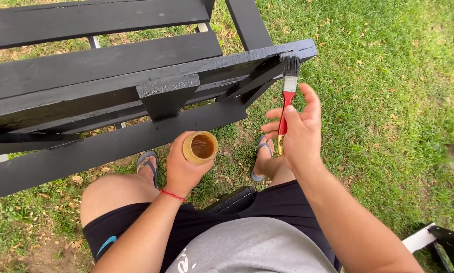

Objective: Applying a liquid finish to a wooden structure using a paintbrush and a small container.

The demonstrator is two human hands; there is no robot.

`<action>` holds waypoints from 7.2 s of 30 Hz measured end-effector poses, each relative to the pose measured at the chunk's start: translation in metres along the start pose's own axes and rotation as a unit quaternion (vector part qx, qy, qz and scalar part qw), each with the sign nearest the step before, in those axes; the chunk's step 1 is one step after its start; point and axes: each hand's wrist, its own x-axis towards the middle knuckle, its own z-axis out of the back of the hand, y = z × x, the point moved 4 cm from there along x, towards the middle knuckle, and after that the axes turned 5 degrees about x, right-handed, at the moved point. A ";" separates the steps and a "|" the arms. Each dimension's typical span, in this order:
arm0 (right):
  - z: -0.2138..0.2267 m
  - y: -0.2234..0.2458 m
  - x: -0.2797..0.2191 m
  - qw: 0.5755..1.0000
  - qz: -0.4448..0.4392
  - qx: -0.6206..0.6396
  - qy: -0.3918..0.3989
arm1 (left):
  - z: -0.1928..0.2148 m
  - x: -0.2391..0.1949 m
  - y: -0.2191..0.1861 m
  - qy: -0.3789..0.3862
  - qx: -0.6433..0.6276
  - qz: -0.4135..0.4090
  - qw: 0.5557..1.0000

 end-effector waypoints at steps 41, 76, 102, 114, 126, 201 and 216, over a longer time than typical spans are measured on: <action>-0.002 -0.040 -0.024 0.869 0.247 -0.308 0.298 | 0.009 0.003 -0.008 0.037 -0.014 0.033 0.999; -0.037 -0.115 0.046 0.997 0.058 -0.051 0.013 | 0.022 0.004 0.001 0.018 -0.011 0.060 0.998; -0.007 -0.114 0.042 0.981 -0.130 -0.136 0.049 | 0.014 0.008 -0.006 0.049 -0.019 0.079 0.995; -0.024 -0.004 0.027 0.994 -0.062 -0.088 0.026 | 0.010 0.007 -0.008 0.067 -0.027 0.078 0.994; -0.030 -0.009 0.028 0.995 -0.099 -0.018 0.024 | 0.010 0.006 -0.005 0.060 -0.021 0.068 0.996; -0.042 -0.072 0.006 0.990 -0.012 -0.141 -0.007 | 0.009 0.004 0.000 0.030 -0.025 0.014 0.999; -0.071 -0.087 0.022 0.895 -0.078 -0.368 0.238 | 0.015 0.001 0.001 0.018 -0.022 0.009 1.000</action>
